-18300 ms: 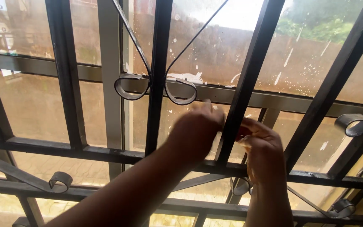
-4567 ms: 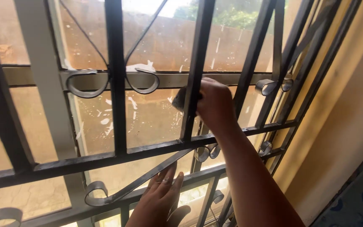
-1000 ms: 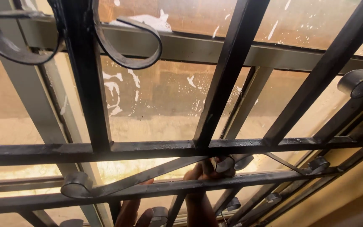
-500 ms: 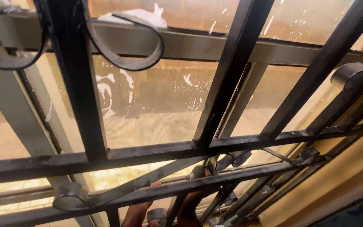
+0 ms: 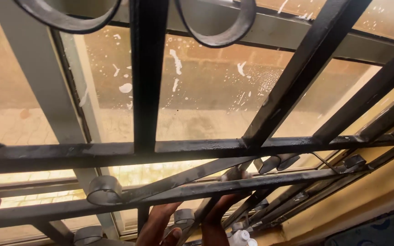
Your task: Cleaning a glass window and its metal security grate using a sponge, cleaning solution, and water.
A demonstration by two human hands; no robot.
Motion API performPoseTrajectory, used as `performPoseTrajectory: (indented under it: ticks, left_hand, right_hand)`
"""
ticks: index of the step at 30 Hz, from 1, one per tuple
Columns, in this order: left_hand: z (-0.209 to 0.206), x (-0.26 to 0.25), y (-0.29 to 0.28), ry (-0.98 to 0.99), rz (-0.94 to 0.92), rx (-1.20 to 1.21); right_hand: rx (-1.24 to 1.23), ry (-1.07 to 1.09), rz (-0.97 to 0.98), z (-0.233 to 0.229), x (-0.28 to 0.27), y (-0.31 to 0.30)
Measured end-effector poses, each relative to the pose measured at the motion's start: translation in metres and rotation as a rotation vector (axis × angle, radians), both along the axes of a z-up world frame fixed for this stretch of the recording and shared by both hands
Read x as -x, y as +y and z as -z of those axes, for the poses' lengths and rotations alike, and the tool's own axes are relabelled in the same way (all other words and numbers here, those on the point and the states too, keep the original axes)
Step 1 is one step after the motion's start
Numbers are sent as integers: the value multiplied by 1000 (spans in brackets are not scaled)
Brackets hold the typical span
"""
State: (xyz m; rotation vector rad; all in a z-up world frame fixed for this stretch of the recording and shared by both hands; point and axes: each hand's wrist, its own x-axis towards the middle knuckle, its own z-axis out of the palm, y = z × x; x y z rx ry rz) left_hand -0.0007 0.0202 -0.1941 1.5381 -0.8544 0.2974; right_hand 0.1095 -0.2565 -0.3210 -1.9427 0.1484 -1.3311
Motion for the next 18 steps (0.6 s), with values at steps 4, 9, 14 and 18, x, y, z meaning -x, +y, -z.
performPoseTrajectory:
  ticks: [4, 9, 14, 18]
  left_hand:
    - [-6, -47, -11, -1, 21, -29]
    - [88, -87, -30, -185, 133, -41]
    - [206, -147, -65, 104, 108, -642]
    - [162, -120, -59, 94, 77, -527]
  right_hand:
    - [24, -12, 35, -10, 5, 0]
    - [70, -32, 66, -79, 34, 67]
    - [123, -44, 65, -114, 68, 96]
    - [126, -31, 89, -106, 92, 108]
